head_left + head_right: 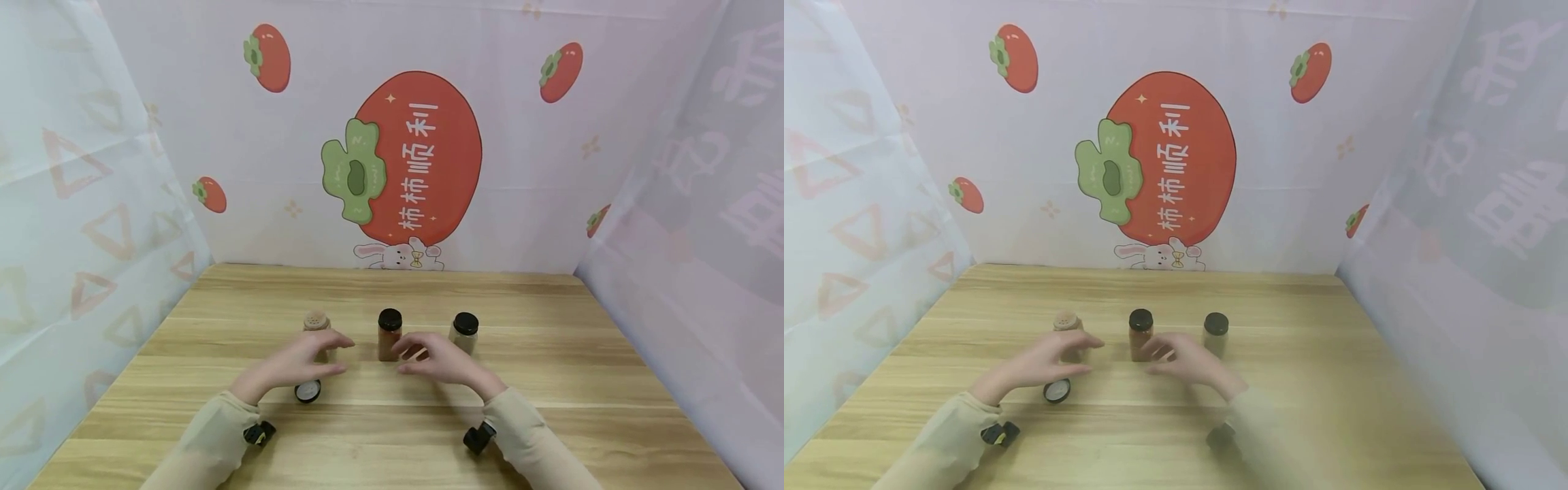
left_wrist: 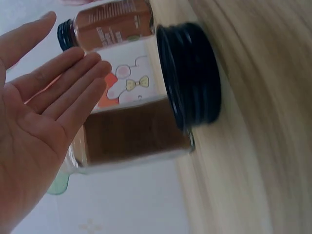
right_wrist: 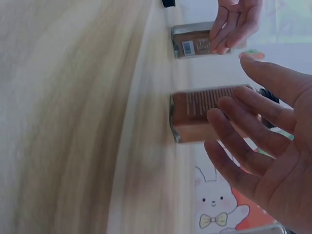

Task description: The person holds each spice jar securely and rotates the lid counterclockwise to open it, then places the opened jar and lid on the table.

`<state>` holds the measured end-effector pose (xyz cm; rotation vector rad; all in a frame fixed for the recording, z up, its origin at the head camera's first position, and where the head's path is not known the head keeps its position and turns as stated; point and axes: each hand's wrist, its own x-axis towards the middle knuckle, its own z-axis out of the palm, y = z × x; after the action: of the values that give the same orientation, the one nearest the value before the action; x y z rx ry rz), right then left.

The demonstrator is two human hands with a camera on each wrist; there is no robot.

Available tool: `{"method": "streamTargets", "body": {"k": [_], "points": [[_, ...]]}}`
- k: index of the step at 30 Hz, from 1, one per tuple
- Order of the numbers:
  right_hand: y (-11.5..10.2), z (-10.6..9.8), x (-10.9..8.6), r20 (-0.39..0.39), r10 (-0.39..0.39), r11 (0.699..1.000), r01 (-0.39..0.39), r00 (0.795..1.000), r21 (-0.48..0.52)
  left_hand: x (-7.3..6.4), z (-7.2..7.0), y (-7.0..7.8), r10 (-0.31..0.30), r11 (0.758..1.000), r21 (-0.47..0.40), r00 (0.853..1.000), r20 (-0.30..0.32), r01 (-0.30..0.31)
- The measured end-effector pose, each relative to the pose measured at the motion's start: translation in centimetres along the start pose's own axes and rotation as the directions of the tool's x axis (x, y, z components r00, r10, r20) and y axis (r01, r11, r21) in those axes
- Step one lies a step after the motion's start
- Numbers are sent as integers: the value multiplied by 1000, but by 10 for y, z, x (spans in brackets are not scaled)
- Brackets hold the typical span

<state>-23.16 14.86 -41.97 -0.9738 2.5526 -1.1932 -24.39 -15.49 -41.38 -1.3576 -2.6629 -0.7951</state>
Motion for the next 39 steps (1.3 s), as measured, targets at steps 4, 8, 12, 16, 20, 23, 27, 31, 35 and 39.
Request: {"method": "streamTargets", "body": {"k": [4, 8, 12, 16, 20, 23, 27, 31, 35, 39], "points": [[1, -4, -2, -43, 1, 1000, -2, 999, -15, 7, 6, 3, -19, 1000, -6, 1000, -9, 19], [2, -6, -3, -104, 0, 999, -3, 995, -35, 14, 13, 6, -74, 997, -31, 997, -36, 73], [2, -6, -3, -162, -8, 998, -2, 987, -64, 22, 21, 10, -123, 992, -29, 989, -86, 121], [1, -8, -2, -218, 10, 998, -25, 976, -64, 29, 27, 13, -162, 987, -27, 980, -115, 160], [1, -8, 0, -255, 26, 996, -46, 967, -74, 37, 32, 15, -217, 976, -29, 966, -141, 215], [2, -8, 3, -278, 41, 996, -63, 960, -70, 42, 33, 16, -244, 970, -39, 956, -165, 241], [2, -8, 8, -302, 56, 996, -74, 952, -46, 49, 34, 17, -270, 963, -68, 947, -171, 262], [2, -7, 12, -310, 67, 997, -77, 948, -22, 55, 36, 15, -292, 956, -87, 942, -168, 281], [2, -6, 16, -321, 87, 996, -90, 943, 5, 58, 39, 12, -311, 950, -91, 936, -163, 300], [2, -7, 20, -333, 110, 994, -109, 937, 24, 61, 40, 10, -318, 947, -101, 934, -161, 305]]}}
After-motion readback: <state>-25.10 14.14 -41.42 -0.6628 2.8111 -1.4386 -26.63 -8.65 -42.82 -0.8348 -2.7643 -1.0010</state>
